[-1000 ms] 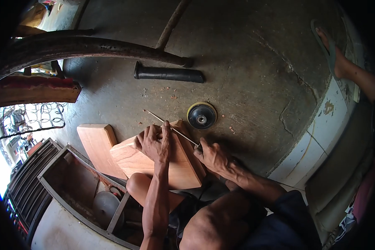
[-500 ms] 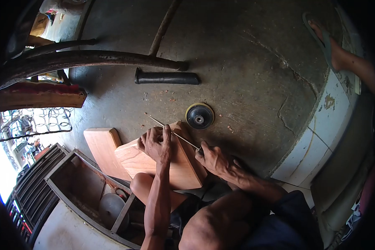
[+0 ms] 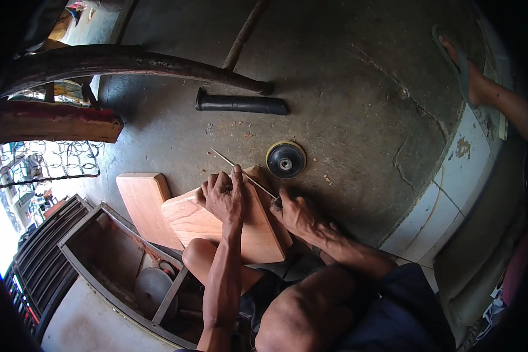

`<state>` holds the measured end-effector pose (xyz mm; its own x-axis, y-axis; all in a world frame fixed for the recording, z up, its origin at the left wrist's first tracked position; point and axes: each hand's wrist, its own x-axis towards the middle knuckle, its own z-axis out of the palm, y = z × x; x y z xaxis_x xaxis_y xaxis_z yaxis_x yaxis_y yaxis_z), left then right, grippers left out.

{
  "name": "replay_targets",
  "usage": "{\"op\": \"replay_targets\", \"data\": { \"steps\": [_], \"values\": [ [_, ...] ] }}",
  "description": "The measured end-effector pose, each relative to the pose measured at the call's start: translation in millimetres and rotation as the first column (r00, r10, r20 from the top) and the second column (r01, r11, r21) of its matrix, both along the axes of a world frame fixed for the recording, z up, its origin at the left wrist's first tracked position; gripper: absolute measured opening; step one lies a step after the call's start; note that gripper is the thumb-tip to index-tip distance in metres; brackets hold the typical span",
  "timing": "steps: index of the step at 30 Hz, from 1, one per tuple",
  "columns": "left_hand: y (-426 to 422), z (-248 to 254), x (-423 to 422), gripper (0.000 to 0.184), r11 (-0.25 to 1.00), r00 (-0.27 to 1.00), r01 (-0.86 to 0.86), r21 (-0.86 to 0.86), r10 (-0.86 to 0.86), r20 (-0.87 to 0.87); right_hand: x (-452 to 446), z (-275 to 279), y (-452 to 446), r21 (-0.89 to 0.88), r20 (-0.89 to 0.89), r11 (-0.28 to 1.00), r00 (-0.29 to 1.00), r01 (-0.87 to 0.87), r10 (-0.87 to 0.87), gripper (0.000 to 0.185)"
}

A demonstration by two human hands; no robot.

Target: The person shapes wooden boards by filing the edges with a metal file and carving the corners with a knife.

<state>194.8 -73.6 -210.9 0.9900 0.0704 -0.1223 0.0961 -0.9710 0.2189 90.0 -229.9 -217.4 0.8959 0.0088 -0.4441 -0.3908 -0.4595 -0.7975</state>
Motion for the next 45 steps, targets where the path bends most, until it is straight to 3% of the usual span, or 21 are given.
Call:
{"op": "replay_targets", "data": {
  "steps": [3,8,12,14,15,19,21,25,29,32,34,38,40,43,45],
  "values": [
    [-2,3,1,0.051,1.000,1.000,0.000,0.013,0.000,0.006,3,11,-3,0.079,-0.068,0.997,0.998,0.004,0.001,0.035],
    [1,3,-2,0.047,0.999,1.000,0.024,-0.028,-0.024,0.015,-13,11,-5,0.174,0.052,0.979,0.992,0.101,-0.111,0.030],
    [2,0,-1,0.047,0.999,0.998,0.045,-0.004,-0.045,0.036,-15,-1,0,0.122,0.048,0.989,0.995,0.087,-0.093,0.032],
    [1,-1,-1,0.047,0.999,0.999,0.035,0.015,-0.036,0.037,-17,-11,2,0.046,-0.121,0.999,0.993,-0.007,0.013,0.058],
    [1,-2,1,0.048,0.999,0.998,0.031,0.032,-0.032,0.045,-16,-8,2,0.052,-0.130,0.999,0.992,0.010,-0.003,0.059],
    [-1,-2,3,0.049,1.000,1.000,0.003,0.028,-0.004,0.023,-14,-24,13,-0.002,0.028,0.999,0.999,0.034,-0.034,0.059],
    [-1,-3,4,0.051,1.000,0.999,0.018,0.018,-0.019,0.048,-4,-27,12,0.109,-0.030,0.993,0.999,0.045,-0.042,0.058],
    [-1,0,3,0.054,1.000,0.999,0.014,-0.009,-0.014,0.041,-9,-15,10,0.126,-0.006,0.984,0.992,0.128,-0.128,0.055],
    [1,-1,1,0.051,1.000,1.000,0.014,-0.019,-0.014,0.021,-25,-18,9,0.082,0.016,0.991,0.995,0.102,-0.103,0.059],
    [-1,-1,2,0.047,1.000,0.999,0.021,-0.010,-0.021,0.035,-23,-8,4,0.126,-0.093,0.986,0.991,0.110,-0.099,0.062],
    [0,-2,1,0.047,1.000,1.000,0.018,0.022,-0.019,0.025,-18,-7,3,0.032,-0.167,0.999,0.986,0.013,-0.008,0.063],
    [0,-7,5,0.055,0.999,0.999,0.008,0.045,-0.010,0.052,-14,-23,8,0.022,-0.183,0.999,0.982,-0.035,0.038,0.062],
    [-3,-6,5,0.057,1.000,0.999,-0.018,0.024,0.016,0.047,-14,-25,9,-0.084,0.083,0.996,0.996,-0.007,0.014,0.050],
    [-3,-2,4,0.057,0.999,0.999,-0.030,0.014,0.030,0.010,-2,-21,4,0.011,-0.040,1.000,0.999,-0.017,0.017,0.054],
    [-6,5,6,0.055,0.998,0.999,-0.039,-0.039,0.039,-0.007,-4,-18,6,0.047,0.001,0.999,1.000,0.014,-0.014,0.052]
  ]
}}
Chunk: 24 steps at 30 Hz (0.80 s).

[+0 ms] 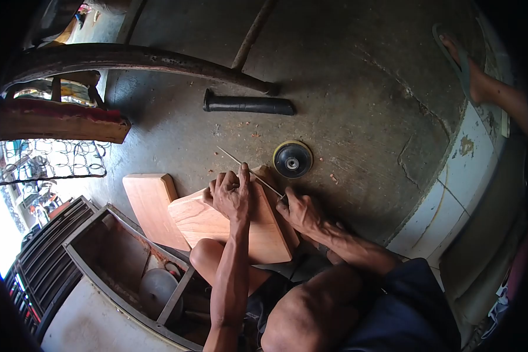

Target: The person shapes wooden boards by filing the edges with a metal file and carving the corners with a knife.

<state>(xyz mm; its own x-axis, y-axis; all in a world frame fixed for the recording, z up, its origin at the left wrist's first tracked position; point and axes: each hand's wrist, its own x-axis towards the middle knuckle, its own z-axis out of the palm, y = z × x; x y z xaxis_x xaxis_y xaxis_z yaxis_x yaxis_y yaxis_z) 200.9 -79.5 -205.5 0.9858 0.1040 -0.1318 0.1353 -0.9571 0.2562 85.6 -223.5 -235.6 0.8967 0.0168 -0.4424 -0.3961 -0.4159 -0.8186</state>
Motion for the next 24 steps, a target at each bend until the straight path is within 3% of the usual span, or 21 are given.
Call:
{"op": "replay_targets", "data": {
  "steps": [8,13,14,18,24],
  "values": [
    [4,-12,-3,0.050,0.998,0.989,0.050,-0.038,-0.044,0.142,-18,3,-2,0.034,0.107,0.994,0.988,0.107,-0.110,0.049],
    [6,-9,-2,0.054,1.000,0.999,0.018,0.010,-0.018,0.026,2,7,-6,-0.072,-0.075,0.996,0.996,-0.058,0.053,0.050],
    [7,-7,-2,0.055,1.000,0.999,0.019,-0.010,-0.019,0.028,6,3,-4,-0.008,-0.096,1.000,0.995,-0.019,0.018,0.050],
    [9,-12,-4,0.050,0.998,0.992,0.066,-0.011,-0.065,0.111,-1,5,5,0.011,-0.011,0.999,0.999,0.051,-0.050,0.052],
    [2,-3,-2,0.048,0.999,0.998,0.052,0.008,-0.052,0.038,-15,0,6,0.000,0.047,0.999,0.998,0.050,-0.050,0.055]
  ]
}}
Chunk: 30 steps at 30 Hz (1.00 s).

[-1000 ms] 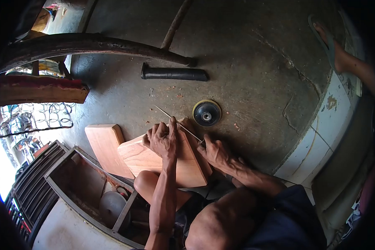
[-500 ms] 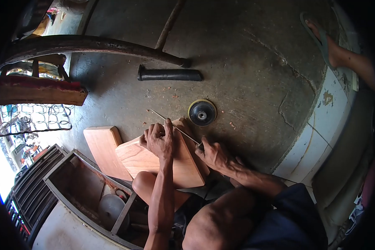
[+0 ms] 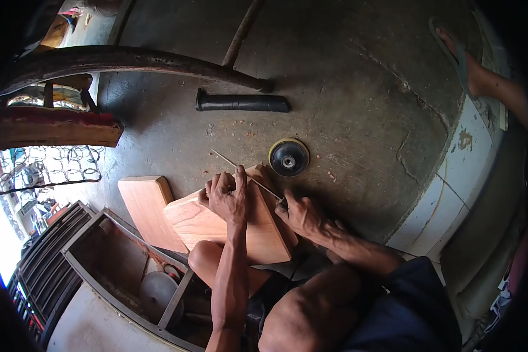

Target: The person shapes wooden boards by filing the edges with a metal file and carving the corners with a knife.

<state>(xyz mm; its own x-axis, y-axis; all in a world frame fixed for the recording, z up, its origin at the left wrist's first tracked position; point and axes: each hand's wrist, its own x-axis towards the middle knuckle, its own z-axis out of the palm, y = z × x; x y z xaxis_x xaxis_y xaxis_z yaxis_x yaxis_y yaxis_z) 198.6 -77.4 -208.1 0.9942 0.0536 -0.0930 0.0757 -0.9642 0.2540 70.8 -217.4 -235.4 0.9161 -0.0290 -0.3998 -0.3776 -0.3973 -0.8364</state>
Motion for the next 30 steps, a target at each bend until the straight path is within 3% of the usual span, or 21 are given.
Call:
{"op": "replay_targets", "data": {
  "steps": [3,5,6,9,11,18,22,24,28,30],
  "values": [
    [0,-4,2,0.051,1.000,1.000,-0.026,-0.002,0.026,0.010,7,-7,4,-0.083,0.086,0.996,0.996,0.039,-0.032,0.055],
    [1,-5,1,0.053,1.000,1.000,-0.024,0.003,0.024,0.019,20,-5,-2,-0.049,-0.072,0.997,0.996,-0.062,0.058,0.053],
    [1,-5,1,0.053,1.000,1.000,-0.020,0.001,0.020,0.024,20,-6,-1,-0.051,-0.068,0.997,0.996,-0.058,0.054,0.053],
    [3,-3,0,0.055,0.999,0.999,-0.050,-0.003,0.050,-0.021,20,-8,1,0.059,0.064,0.998,0.997,0.032,-0.035,0.050],
    [1,-4,1,0.057,1.000,1.000,-0.022,-0.007,0.022,0.007,12,-2,-6,0.036,-0.075,0.999,0.997,-0.023,0.026,0.049],
    [1,-7,2,0.051,0.999,0.999,-0.020,0.026,0.019,0.036,17,8,-13,0.031,-0.106,0.998,0.992,-0.060,0.063,0.050],
    [0,-3,1,0.051,0.999,1.000,-0.028,0.029,0.028,0.014,10,-9,-1,-0.029,-0.057,0.998,0.997,-0.061,0.059,0.045],
    [-2,-3,3,0.052,0.999,0.999,-0.035,0.021,0.034,0.005,15,-18,3,-0.013,0.083,1.000,0.997,-0.004,0.005,0.041],
    [1,-4,2,0.057,0.998,0.998,-0.065,0.005,0.065,-0.017,32,-10,-3,0.052,-0.031,0.997,0.998,-0.061,0.062,0.044],
    [0,-4,3,0.061,0.997,0.997,-0.077,-0.012,0.076,-0.026,32,-15,1,0.100,0.107,0.995,0.994,0.019,-0.029,0.043]
  ]
}}
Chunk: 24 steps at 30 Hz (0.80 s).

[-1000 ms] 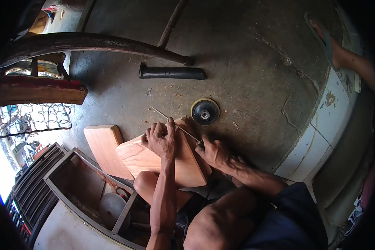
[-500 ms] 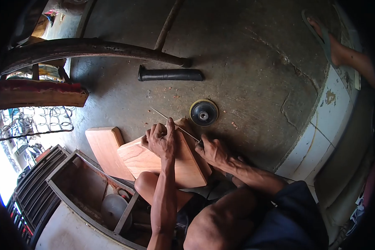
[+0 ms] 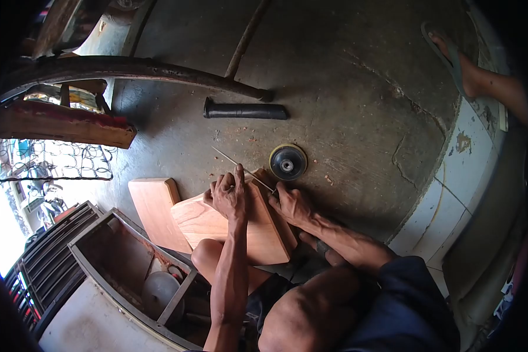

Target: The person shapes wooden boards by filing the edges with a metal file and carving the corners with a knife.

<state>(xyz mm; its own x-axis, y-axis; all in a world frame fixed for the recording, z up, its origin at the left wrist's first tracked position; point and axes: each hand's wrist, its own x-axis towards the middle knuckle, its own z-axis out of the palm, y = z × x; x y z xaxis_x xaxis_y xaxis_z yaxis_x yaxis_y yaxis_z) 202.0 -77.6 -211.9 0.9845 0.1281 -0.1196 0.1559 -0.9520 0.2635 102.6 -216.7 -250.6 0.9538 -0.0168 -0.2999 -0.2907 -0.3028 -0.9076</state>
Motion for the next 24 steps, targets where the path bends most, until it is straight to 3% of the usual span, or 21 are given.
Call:
{"op": "replay_targets", "data": {
  "steps": [6,9,19,21,24],
  "values": [
    [2,0,-4,0.058,0.997,0.997,0.037,-0.070,-0.032,0.073,-16,16,-9,-0.087,-0.023,0.995,0.999,-0.047,0.045,0.039],
    [2,-4,-5,0.055,0.995,0.992,0.040,-0.093,-0.028,0.124,-21,24,-20,-0.018,-0.027,0.999,0.999,-0.041,0.040,0.036],
    [5,1,-6,0.041,0.996,0.995,0.080,-0.043,-0.077,0.064,-20,46,-28,-0.066,0.002,0.998,1.000,-0.017,0.017,0.031],
    [4,0,-5,0.040,0.995,0.993,0.080,-0.051,-0.075,0.089,-17,48,-31,-0.090,-0.099,0.990,0.990,-0.106,0.097,0.032],
    [2,1,-6,0.039,0.996,0.992,0.068,-0.058,-0.061,0.112,-18,36,-25,-0.030,-0.118,0.998,0.991,-0.062,0.058,0.043]
  ]
}}
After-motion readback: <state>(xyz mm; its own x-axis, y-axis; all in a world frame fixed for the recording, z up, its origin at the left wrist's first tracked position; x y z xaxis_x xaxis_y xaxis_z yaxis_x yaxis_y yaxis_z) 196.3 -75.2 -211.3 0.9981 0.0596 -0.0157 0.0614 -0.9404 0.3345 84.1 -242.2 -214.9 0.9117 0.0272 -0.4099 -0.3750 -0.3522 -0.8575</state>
